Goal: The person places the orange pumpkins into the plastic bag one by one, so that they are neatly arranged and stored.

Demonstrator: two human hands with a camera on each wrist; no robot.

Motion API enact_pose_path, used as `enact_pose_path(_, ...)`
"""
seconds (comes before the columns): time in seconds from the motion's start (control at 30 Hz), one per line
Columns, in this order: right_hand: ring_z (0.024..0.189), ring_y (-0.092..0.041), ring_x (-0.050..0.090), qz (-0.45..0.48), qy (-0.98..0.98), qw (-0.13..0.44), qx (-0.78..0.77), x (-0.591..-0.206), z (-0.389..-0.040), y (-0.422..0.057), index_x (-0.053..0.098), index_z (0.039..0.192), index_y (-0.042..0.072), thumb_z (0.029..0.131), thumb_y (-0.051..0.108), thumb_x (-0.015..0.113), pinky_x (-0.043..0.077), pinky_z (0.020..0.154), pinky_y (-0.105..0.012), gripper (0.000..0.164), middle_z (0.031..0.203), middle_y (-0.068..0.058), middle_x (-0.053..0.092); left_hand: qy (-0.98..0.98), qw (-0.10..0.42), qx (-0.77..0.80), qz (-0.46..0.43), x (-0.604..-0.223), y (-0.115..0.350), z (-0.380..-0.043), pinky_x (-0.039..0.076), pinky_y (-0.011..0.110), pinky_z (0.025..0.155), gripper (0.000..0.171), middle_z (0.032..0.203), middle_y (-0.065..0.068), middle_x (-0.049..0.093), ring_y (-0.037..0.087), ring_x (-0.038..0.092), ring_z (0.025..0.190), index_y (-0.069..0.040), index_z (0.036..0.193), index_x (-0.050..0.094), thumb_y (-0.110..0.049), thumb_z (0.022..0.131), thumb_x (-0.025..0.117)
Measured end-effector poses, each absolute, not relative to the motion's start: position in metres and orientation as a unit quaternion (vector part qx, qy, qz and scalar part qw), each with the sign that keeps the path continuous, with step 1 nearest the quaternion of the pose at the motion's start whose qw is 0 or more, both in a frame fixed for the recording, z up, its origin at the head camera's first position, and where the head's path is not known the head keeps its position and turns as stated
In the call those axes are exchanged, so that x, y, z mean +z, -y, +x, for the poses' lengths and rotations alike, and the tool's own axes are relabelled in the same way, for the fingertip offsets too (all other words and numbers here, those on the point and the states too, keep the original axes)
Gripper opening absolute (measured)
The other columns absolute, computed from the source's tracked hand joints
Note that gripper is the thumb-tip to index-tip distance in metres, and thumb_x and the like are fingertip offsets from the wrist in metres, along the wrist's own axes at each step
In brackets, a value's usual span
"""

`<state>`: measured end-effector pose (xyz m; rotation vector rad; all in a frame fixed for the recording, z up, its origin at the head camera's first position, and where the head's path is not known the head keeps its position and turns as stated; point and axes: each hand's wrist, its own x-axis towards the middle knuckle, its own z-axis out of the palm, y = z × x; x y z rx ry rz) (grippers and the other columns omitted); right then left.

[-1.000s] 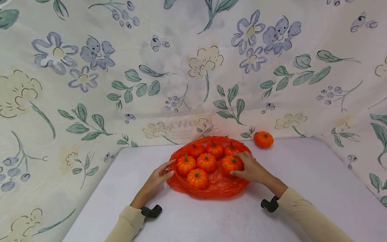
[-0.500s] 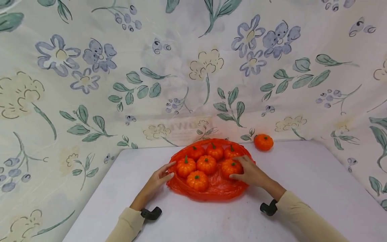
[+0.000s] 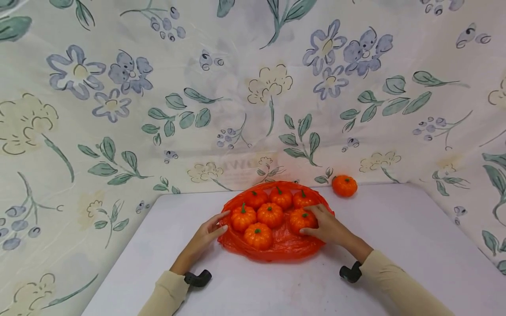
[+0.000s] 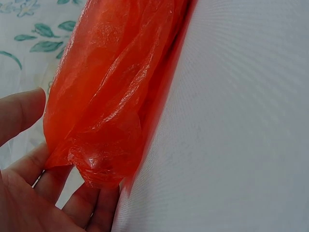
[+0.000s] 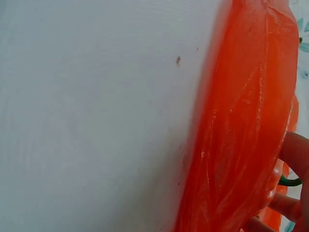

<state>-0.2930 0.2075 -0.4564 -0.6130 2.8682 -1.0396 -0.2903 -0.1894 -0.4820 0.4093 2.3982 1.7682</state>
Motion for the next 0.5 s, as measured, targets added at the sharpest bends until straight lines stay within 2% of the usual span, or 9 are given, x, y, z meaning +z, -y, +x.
enact_pose_path(0.27, 0.128, -0.042, 0.049, -0.210, -0.923, 0.001, -0.324, -0.4650, -0.2917, -0.2102, 0.048, 0.144, 0.009, 0.086, 0.038, 0.077, 0.050, 0.098, -0.060, 0.071, 0.141, -0.023, 0.046, -0.794, 0.069, 0.588, 0.141, -0.4828, 0.1895, -0.2896, 0.034, 0.052, 0.117, 0.055, 0.161, 0.010, 0.035, 0.034, 0.041, 0.143, -0.015, 0.151, 0.044, -0.027, 0.099, 0.059)
enact_pose_path(0.5, 0.115, -0.034, 0.054, -0.197, -0.933, 0.003, -0.302, -0.4605, -0.2926, -0.2068, 0.048, 0.148, 0.013, 0.086, 0.043, 0.075, 0.056, 0.091, -0.052, 0.074, 0.129, -0.021, 0.053, -0.795, 0.066, 0.586, 0.144, -0.4817, 0.1894, -0.2911, 0.035, 0.052, 0.117, 0.055, 0.161, 0.011, 0.034, 0.034, 0.043, 0.141, -0.015, 0.150, 0.044, -0.027, 0.099, 0.059)
